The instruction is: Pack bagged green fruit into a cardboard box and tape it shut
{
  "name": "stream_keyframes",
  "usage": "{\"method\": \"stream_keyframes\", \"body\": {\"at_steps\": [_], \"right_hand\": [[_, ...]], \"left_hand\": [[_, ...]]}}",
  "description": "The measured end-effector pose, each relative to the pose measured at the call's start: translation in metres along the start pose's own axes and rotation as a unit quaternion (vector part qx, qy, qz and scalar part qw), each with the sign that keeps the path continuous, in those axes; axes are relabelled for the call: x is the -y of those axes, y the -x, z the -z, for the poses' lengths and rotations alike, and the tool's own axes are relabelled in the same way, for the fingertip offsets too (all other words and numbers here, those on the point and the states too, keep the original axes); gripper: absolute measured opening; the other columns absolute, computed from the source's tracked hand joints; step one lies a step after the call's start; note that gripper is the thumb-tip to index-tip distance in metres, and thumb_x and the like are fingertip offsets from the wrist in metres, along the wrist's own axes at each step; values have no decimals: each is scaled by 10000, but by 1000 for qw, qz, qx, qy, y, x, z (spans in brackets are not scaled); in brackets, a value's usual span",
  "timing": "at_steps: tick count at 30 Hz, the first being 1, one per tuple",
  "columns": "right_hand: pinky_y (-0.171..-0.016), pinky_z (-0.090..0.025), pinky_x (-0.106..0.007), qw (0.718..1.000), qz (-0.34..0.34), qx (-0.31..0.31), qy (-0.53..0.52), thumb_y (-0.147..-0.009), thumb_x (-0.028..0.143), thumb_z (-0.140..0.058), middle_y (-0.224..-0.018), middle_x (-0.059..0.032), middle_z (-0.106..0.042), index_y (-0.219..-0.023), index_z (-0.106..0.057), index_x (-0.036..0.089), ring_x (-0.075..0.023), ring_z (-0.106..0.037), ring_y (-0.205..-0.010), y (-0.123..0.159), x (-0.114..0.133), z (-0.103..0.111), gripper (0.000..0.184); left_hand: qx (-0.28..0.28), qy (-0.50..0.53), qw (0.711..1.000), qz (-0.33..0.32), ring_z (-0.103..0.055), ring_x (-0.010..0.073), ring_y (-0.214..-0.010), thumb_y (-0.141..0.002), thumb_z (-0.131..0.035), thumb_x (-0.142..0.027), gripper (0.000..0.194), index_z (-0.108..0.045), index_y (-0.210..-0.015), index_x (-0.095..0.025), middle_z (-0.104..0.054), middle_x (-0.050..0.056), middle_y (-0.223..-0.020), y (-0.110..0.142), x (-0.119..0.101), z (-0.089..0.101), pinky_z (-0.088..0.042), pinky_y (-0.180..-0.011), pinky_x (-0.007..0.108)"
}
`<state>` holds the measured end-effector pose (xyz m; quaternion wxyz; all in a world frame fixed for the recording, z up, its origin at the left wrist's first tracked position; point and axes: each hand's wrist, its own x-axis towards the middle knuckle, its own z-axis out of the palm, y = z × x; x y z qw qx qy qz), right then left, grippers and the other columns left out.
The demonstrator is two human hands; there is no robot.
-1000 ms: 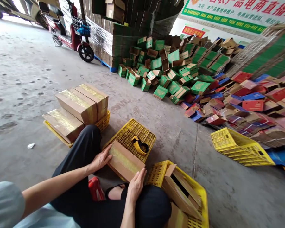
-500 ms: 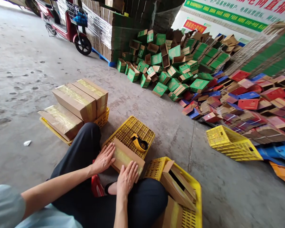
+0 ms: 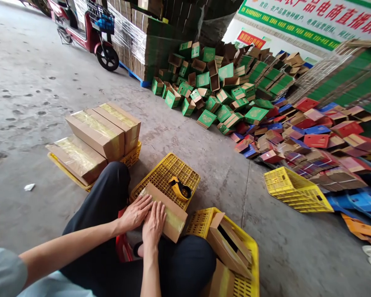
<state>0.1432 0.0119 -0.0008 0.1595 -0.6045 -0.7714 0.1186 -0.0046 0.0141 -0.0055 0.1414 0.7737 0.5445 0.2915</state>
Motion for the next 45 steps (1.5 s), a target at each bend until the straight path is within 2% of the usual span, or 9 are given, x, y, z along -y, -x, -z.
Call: {"method": "stream_keyframes", "body": {"at_steps": [9, 15, 18, 22, 26, 32, 36, 40, 45], "right_hand": [[-1237, -284, -593, 1000, 19, 11, 0, -1082, 501, -233, -1647, -134, -421, -1597, -451, 210, -350, -332, -1559, 6, -10, 7, 630], [-1219, -295, -657, 1000, 12, -2, -12, -1069, 589, -264, -1634, -146, -437, -1594, -456, 213, -397, -356, -1541, 15, -11, 6, 674], [-1224, -293, -660, 999, -2, -16, -27, -1062, 612, -270, -1631, -158, -436, -1581, -478, 179, -411, -343, -1544, 11, -6, 2, 707], [-1244, -285, -617, 998, 7, -1, -63, -1062, 626, -269, -1611, -164, -466, -1563, -501, 154, -386, -324, -1557, -7, 7, -2, 726], [-1253, -289, -578, 995, 39, 34, -82, -1086, 570, -244, -1615, -160, -460, -1564, -493, 149, -343, -338, -1558, -33, 27, -3, 684], [-1265, -288, -510, 990, 113, 57, -64, -1103, 461, -262, -1615, -172, -457, -1541, -511, 101, -304, -371, -1545, -67, 56, -1, 619], [-1264, -274, -524, 990, 109, 74, -41, -1106, 429, -272, -1620, -184, -445, -1539, -501, 70, -311, -342, -1558, -82, 72, 4, 607], [-1274, -247, -531, 993, 88, 69, -35, -1109, 424, -297, -1652, -170, -390, -1573, -448, 87, -299, -299, -1577, -76, 77, 7, 593], [-1265, -289, -520, 994, 94, 60, -14, -1116, 432, -288, -1658, -129, -390, -1605, -403, 156, -279, -330, -1566, -39, 69, 9, 573]], "left_hand": [[-11, 3, 999, 37, -327, 279, -1568, -1053, -444, -286, 553, -422, -1599, -202, -382, 113, -1670, -1, 1, -1, -287, -1287, 524], [-52, 89, 985, 137, -232, 325, -1594, -1027, -553, -441, 713, -285, -1662, -257, -79, 110, -1751, -2, 20, -4, -375, -1242, 500], [-34, 192, 961, 197, -365, 298, -1547, -1008, -581, -462, 832, -150, -1693, -269, -216, 125, -1724, 0, 33, -7, -424, -1214, 459], [-11, 275, 928, 250, -474, 308, -1482, -984, -596, -505, 817, -250, -1676, -242, -450, 135, -1621, 2, 43, -10, -442, -1199, 490], [-7, 325, 913, 248, -447, 297, -1500, -1007, -504, -557, 727, -386, -1627, -197, -450, 121, -1619, 0, 49, -9, -370, -1249, 485], [-1, 379, 892, 245, -365, 298, -1544, -1029, -386, -615, 728, -442, -1595, -159, -405, 109, -1646, -3, 49, 0, -292, -1287, 483], [1, 393, 884, 251, -367, 293, -1545, -1038, -370, -566, 673, -480, -1569, -169, -440, 94, -1631, -3, 45, 9, -299, -1286, 485], [-12, 397, 882, 254, -407, 277, -1527, -1043, -346, -531, 650, -497, -1556, -161, -483, 93, -1606, 0, 43, 12, -313, -1280, 477], [-44, 417, 872, 252, -402, 287, -1528, -1023, -393, -613, 720, -462, -1579, -162, -444, 113, -1632, 3, 41, 11, -302, -1283, 470]]}}
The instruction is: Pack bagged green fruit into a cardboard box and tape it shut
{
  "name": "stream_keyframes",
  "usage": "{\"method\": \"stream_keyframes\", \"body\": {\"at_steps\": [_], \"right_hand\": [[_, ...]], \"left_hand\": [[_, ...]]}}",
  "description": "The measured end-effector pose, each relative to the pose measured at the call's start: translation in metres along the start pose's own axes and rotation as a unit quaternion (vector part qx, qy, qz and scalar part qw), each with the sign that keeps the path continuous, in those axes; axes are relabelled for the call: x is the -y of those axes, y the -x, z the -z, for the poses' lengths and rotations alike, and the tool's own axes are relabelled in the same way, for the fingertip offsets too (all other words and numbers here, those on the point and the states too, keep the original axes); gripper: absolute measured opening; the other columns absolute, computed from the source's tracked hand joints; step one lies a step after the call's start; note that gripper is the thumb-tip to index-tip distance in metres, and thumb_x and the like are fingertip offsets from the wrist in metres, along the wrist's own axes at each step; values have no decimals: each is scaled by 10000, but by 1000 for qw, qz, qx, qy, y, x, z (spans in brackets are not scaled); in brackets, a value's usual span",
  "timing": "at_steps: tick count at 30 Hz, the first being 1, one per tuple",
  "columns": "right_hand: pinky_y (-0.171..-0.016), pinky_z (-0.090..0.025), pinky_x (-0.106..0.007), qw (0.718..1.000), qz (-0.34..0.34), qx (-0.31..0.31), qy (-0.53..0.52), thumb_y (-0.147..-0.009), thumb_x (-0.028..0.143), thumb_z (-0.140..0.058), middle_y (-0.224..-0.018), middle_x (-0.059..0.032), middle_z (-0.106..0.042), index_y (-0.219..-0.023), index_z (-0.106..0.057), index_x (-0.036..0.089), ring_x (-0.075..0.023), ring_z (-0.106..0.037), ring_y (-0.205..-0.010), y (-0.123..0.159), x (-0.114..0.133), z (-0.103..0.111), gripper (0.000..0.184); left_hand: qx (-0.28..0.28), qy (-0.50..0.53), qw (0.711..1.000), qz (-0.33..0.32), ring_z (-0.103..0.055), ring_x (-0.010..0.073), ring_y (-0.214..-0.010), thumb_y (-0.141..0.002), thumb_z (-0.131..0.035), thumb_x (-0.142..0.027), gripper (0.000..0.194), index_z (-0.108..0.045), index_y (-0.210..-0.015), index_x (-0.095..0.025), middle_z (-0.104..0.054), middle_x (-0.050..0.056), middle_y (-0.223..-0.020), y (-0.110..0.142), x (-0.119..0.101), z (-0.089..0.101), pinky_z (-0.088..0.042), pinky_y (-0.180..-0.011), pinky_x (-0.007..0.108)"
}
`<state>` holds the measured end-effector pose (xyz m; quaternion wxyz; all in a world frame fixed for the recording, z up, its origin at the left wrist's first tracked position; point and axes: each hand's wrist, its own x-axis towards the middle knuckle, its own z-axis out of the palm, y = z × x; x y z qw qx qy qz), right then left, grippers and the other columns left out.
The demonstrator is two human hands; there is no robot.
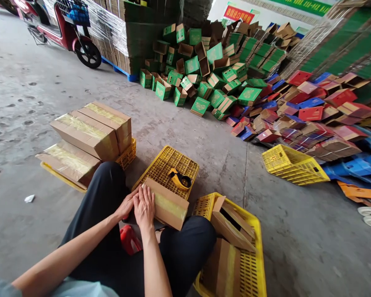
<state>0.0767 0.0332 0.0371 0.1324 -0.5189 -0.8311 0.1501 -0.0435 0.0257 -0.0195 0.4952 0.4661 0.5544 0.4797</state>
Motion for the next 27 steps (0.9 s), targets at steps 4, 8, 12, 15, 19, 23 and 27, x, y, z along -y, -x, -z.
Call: {"method": "stream_keyframes", "body": {"at_steps": [4, 8, 12, 15, 19, 23, 27], "right_hand": [[-1243, -343, -492, 999, -2, -29, 27, -1120, 412, -277, -1609, -123, -478, -1575, -462, 159, -265, -420, -1521, 36, -12, -1, 553], [-1220, -365, -513, 996, -34, -58, 56, -1116, 460, -269, -1583, -149, -509, -1571, -469, 142, -286, -462, -1492, 69, -40, 4, 590], [-1190, -389, -527, 984, -113, -107, 84, -1100, 542, -246, -1567, -177, -526, -1548, -505, 125, -320, -484, -1468, 95, -74, 10, 665], [-1174, -395, -552, 967, -166, -165, 97, -1089, 570, -225, -1550, -241, -524, -1514, -531, 48, -368, -497, -1445, 102, -89, 7, 739], [-1180, -375, -570, 960, -161, -205, 99, -1097, 506, -228, -1518, -275, -546, -1490, -548, 22, -388, -500, -1431, 101, -95, -4, 701], [-1184, -371, -570, 962, -135, -214, 107, -1101, 427, -173, -1527, -264, -542, -1491, -546, 25, -380, -480, -1443, 104, -101, -13, 673], [-1189, -370, -566, 962, -124, -226, 94, -1096, 408, -120, -1536, -233, -544, -1534, -505, 69, -358, -467, -1456, 108, -106, -16, 674]], "left_hand": [[-14, -118, 992, -49, -318, 253, -1568, -1076, -312, -599, 656, -444, -1591, -216, -365, 87, -1683, 3, -5, -5, -273, -1296, 438], [6, -318, 929, -188, -192, 288, -1605, -1090, -343, -557, 615, -462, -1575, -198, -244, 117, -1725, 9, -9, -11, -296, -1282, 494], [-1, -462, 855, -237, -210, 328, -1600, -1095, -372, -519, 605, -431, -1586, -171, -301, 171, -1697, 16, -12, -17, -291, -1262, 576], [0, -504, 826, -254, -244, 359, -1588, -1066, -416, -582, 674, -456, -1564, -129, -325, 224, -1675, 21, -13, -28, -268, -1262, 596], [33, -509, 815, -275, -302, 373, -1567, -1061, -435, -574, 662, -508, -1526, -108, -372, 236, -1650, 28, -17, -57, -312, -1247, 558], [66, -489, 820, -292, -355, 338, -1550, -1086, -419, -499, 558, -544, -1511, -160, -435, 173, -1630, 33, -25, -85, -320, -1250, 536], [131, -452, 821, -322, -421, 255, -1521, -1100, -405, -477, 541, -479, -1565, -210, -496, 118, -1599, 34, -31, -93, -336, -1253, 474]]}}
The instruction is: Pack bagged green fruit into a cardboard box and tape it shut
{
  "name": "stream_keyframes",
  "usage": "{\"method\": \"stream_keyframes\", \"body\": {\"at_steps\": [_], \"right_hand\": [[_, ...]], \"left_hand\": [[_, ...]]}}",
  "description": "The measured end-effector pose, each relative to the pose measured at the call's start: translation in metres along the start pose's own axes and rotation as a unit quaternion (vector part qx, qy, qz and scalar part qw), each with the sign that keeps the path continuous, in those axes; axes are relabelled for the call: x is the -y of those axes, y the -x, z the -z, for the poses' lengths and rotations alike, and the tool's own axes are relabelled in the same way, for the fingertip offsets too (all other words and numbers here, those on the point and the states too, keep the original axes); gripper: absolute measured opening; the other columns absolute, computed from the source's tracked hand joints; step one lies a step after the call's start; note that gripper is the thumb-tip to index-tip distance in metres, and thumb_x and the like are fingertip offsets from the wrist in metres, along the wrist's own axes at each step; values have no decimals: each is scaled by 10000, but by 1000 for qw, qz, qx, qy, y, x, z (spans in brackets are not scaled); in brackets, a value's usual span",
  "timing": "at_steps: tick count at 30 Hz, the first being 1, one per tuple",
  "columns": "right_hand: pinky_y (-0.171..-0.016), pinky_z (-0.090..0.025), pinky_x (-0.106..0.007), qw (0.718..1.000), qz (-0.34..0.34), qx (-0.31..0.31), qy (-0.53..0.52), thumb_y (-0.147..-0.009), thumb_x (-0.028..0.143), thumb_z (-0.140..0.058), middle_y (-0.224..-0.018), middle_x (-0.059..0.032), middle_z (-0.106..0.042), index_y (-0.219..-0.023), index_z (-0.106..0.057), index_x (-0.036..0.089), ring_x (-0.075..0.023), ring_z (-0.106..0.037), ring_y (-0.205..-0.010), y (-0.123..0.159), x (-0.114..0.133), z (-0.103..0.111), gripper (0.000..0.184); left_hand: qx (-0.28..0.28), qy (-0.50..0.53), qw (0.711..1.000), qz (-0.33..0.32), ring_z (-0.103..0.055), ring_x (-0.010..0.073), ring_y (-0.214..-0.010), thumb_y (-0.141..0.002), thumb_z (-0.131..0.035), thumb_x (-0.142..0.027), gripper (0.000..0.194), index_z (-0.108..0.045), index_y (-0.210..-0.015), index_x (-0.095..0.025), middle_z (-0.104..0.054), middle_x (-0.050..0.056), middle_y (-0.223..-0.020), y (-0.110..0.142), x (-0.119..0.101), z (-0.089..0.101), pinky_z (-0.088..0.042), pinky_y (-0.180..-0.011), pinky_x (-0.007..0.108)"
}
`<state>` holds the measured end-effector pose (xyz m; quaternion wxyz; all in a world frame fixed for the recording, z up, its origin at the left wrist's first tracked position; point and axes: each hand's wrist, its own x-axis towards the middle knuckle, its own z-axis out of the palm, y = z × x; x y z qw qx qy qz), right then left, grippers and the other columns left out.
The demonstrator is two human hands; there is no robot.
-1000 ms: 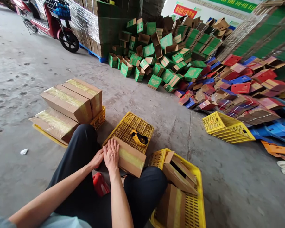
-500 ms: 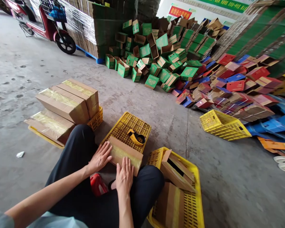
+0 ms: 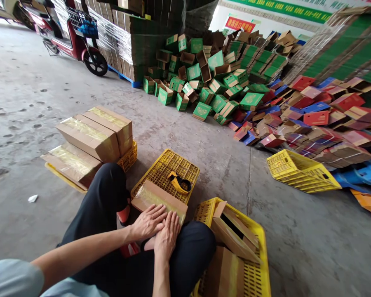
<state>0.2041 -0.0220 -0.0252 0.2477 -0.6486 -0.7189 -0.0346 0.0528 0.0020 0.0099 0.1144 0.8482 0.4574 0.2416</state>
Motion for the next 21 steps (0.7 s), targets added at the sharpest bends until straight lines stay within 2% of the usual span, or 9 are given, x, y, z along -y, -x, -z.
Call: {"method": "stream_keyframes", "body": {"at_steps": [5, 10, 15, 18, 21], "right_hand": [[-1182, -374, -584, 1000, -18, 3, -3, -1096, 487, -229, -1528, -260, -541, -1518, -523, 57, -383, -483, -1439, -5, 7, 5, 670], [-1171, -390, -586, 999, -38, 16, -3, -1098, 509, -232, -1539, -273, -524, -1519, -522, 51, -378, -502, -1430, -9, 16, 13, 686], [-1172, -388, -588, 999, -35, 25, 14, -1098, 510, -234, -1540, -283, -517, -1511, -527, 25, -394, -498, -1432, -10, 17, 16, 701], [-1162, -393, -598, 998, -45, 26, 22, -1096, 518, -251, -1545, -280, -512, -1494, -554, 36, -410, -497, -1432, -13, 23, 15, 695], [-1151, -407, -599, 998, -34, 48, 13, -1100, 502, -258, -1554, -248, -516, -1487, -568, 54, -417, -483, -1445, -20, 41, 7, 669]], "left_hand": [[16, 11, 1000, 13, -459, 243, -1496, -1073, -373, -615, 632, -506, -1545, -217, -530, 99, -1574, 9, 22, 18, -312, -1266, 468], [-1, -41, 997, 61, -458, 256, -1497, -1071, -375, -617, 657, -454, -1583, -212, -511, 114, -1589, 26, 51, 44, -266, -1285, 487], [-42, -77, 986, 140, -396, 296, -1533, -1069, -387, -609, 655, -426, -1603, -232, -412, 124, -1651, 42, 70, 49, -290, -1270, 540], [-72, -9, 978, 196, -428, 264, -1515, -1091, -341, -571, 640, -405, -1614, -207, -435, 124, -1635, 47, 77, 43, -391, -1235, 472], [-87, 116, 960, 241, -502, 215, -1462, -1107, -287, -526, 607, -470, -1579, -192, -532, 94, -1568, 44, 81, 42, -445, -1208, 380]]}}
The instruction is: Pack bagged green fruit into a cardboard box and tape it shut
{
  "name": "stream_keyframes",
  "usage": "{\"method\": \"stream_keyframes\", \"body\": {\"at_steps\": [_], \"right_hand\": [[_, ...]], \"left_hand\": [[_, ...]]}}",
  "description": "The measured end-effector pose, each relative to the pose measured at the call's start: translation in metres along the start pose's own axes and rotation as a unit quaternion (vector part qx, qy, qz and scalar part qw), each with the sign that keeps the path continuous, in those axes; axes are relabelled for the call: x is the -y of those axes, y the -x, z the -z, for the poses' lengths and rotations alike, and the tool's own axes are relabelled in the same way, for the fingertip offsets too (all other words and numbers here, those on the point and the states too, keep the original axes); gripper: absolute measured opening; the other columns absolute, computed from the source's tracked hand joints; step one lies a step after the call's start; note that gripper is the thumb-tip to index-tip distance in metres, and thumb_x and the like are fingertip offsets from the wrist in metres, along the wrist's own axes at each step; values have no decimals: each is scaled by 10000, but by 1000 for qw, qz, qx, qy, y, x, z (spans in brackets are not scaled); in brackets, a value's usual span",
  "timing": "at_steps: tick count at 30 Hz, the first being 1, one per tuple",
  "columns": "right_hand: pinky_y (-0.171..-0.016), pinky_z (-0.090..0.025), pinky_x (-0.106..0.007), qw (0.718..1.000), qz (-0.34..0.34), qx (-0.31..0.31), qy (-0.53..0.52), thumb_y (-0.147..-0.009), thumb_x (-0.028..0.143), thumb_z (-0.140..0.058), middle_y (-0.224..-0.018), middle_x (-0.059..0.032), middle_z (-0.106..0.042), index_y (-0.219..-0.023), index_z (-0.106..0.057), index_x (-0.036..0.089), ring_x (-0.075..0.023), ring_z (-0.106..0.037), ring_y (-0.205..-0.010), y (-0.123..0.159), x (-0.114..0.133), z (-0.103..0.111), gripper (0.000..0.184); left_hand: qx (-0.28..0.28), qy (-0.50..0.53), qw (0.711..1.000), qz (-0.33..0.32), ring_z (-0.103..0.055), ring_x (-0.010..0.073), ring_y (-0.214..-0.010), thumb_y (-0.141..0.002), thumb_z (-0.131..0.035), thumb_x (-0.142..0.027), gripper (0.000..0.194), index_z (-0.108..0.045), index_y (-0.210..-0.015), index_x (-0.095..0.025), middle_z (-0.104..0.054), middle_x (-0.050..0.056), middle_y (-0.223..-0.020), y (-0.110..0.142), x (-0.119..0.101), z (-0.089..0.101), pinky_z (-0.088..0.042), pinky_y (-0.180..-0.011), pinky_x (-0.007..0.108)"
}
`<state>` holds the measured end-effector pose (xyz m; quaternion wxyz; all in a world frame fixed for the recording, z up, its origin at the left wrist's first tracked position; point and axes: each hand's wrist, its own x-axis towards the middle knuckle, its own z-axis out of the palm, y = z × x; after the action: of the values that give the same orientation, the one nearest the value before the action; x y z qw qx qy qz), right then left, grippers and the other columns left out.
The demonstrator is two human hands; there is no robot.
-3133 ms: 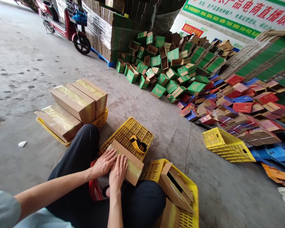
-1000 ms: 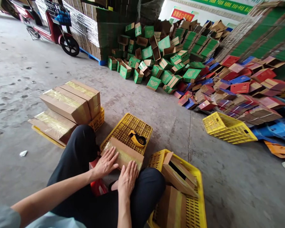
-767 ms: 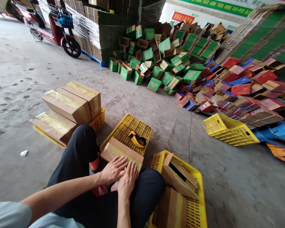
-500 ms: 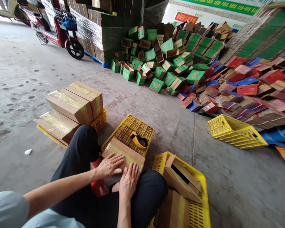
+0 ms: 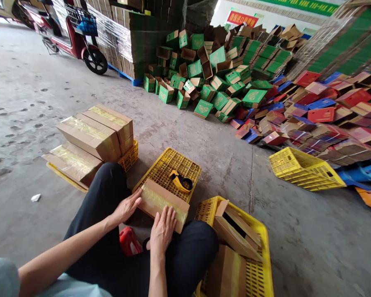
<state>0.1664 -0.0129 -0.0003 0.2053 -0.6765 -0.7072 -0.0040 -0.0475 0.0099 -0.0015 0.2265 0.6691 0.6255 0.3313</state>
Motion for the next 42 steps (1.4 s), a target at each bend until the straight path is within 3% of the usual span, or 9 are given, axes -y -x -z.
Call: {"method": "stream_keyframes", "body": {"at_steps": [8, 14, 20, 24, 30, 33, 37, 42], "right_hand": [[-1205, -391, -521, 992, 89, 81, -47, -1105, 329, -302, -1579, -202, -499, -1536, -506, 56, -350, -441, -1498, -28, 78, -29, 549], [-1251, -333, -473, 978, 161, 114, -64, -1088, 235, -275, -1614, -138, -473, -1578, -447, 103, -277, -399, -1531, -47, 92, -22, 536], [-1228, -361, -479, 989, 126, 72, -43, -1102, 288, -330, -1576, -150, -526, -1567, -471, 137, -261, -448, -1499, -40, 59, -7, 509], [-1207, -385, -489, 996, 77, 41, -14, -1114, 343, -309, -1559, -178, -538, -1547, -498, 112, -284, -473, -1480, -28, 14, 5, 526], [-1183, -405, -532, 999, -50, -5, -12, -1104, 495, -184, -1564, -236, -510, -1515, -521, 42, -348, -429, -1498, -16, -48, 11, 699], [-1198, -400, -498, 995, -87, -28, -46, -1090, 538, -160, -1592, -264, -460, -1532, -488, 20, -343, -415, -1509, -16, -57, 6, 755], [-1123, -472, -428, 983, -158, -46, -84, -1061, 629, -158, -1582, -298, -453, -1566, -413, -12, -341, -563, -1394, -19, -61, -2, 855], [-913, -531, -406, 961, -239, -35, -134, -977, 795, -136, -1298, -344, -677, -1534, -388, -101, -384, -722, -1114, -26, -71, -8, 1085]], "left_hand": [[23, 178, 979, 101, -612, 265, -1362, -1088, -248, -562, 645, -634, -1447, -191, -619, 70, -1473, -15, -6, 10, -486, -1171, 461], [14, 190, 976, 102, -635, 251, -1335, -1091, -246, -562, 645, -594, -1477, -180, -660, 89, -1441, -13, -6, 13, -489, -1165, 429], [24, 74, 997, 16, -459, 226, -1497, -1100, -298, -545, 600, -474, -1568, -213, -450, 99, -1638, 0, 1, -2, -411, -1226, 398], [-3, -40, 997, -67, -317, 301, -1569, -1079, -381, -574, 637, -426, -1592, -200, -290, 149, -1710, 3, 1, -14, -365, -1247, 490], [-20, -143, 980, -134, -273, 365, -1576, -1071, -361, -599, 742, -302, -1643, -130, -330, 218, -1676, -3, -10, -25, -309, -1252, 586], [-21, -160, 977, -136, -250, 395, -1579, -1057, -359, -629, 806, -281, -1643, -80, -271, 258, -1687, -6, -17, -31, -307, -1244, 597], [-4, -178, 972, -156, -190, 429, -1589, -1025, -399, -675, 855, -360, -1609, -50, -267, 278, -1683, -7, -35, -46, -274, -1246, 604], [71, -158, 957, -232, -180, 421, -1595, -963, -463, -755, 881, -405, -1610, -162, -264, 224, -1703, -4, -73, -80, -245, -1240, 612]]}}
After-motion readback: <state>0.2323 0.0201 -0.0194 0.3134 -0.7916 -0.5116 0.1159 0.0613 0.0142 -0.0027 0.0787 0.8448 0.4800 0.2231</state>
